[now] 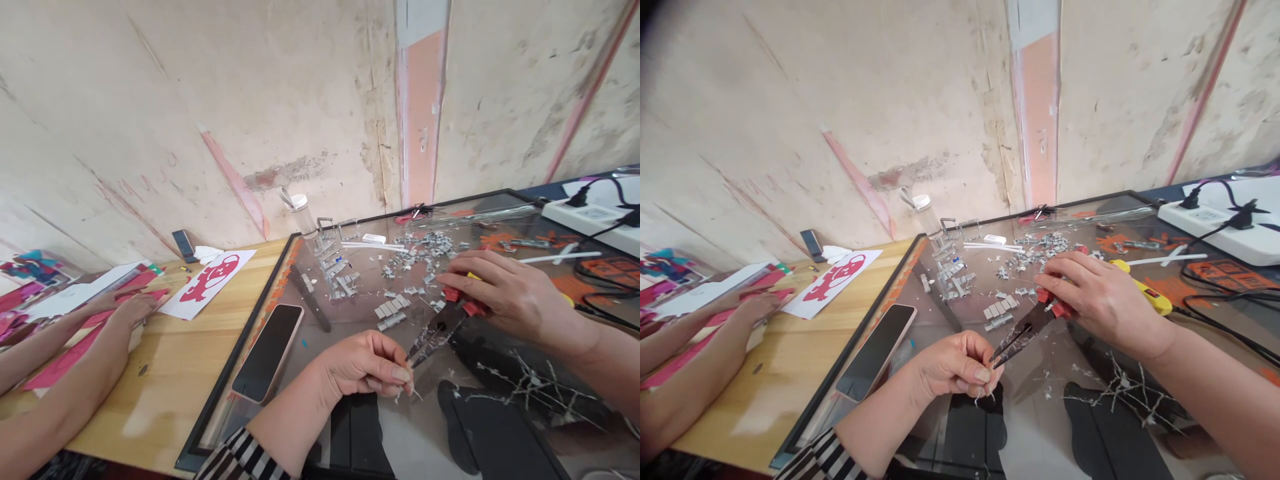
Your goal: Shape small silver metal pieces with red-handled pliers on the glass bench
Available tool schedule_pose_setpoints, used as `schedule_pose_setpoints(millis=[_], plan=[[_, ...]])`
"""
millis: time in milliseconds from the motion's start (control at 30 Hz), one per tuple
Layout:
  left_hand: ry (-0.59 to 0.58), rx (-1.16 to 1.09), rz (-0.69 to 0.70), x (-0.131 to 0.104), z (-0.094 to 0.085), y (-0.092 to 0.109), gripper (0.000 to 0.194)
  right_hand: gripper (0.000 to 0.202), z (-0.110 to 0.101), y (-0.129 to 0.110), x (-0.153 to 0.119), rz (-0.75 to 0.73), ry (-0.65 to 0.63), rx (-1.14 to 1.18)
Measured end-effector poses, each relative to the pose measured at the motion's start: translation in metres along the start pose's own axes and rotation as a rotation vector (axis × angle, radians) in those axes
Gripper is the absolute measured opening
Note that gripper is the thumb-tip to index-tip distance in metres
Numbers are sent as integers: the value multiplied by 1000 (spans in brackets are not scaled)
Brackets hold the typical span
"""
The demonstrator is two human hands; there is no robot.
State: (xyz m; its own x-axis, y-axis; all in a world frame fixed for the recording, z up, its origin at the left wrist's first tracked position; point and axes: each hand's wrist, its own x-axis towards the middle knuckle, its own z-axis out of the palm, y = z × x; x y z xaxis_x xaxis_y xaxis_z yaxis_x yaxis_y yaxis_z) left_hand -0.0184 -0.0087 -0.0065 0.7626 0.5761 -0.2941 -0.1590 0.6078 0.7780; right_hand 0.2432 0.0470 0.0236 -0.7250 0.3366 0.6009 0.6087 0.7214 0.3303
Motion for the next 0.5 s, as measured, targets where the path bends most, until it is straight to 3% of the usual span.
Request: schedule_pose_setpoints(millis=[500], plan=[[-25, 88, -11, 0, 1, -3, 30, 32, 1, 1, 1, -9, -13, 88]])
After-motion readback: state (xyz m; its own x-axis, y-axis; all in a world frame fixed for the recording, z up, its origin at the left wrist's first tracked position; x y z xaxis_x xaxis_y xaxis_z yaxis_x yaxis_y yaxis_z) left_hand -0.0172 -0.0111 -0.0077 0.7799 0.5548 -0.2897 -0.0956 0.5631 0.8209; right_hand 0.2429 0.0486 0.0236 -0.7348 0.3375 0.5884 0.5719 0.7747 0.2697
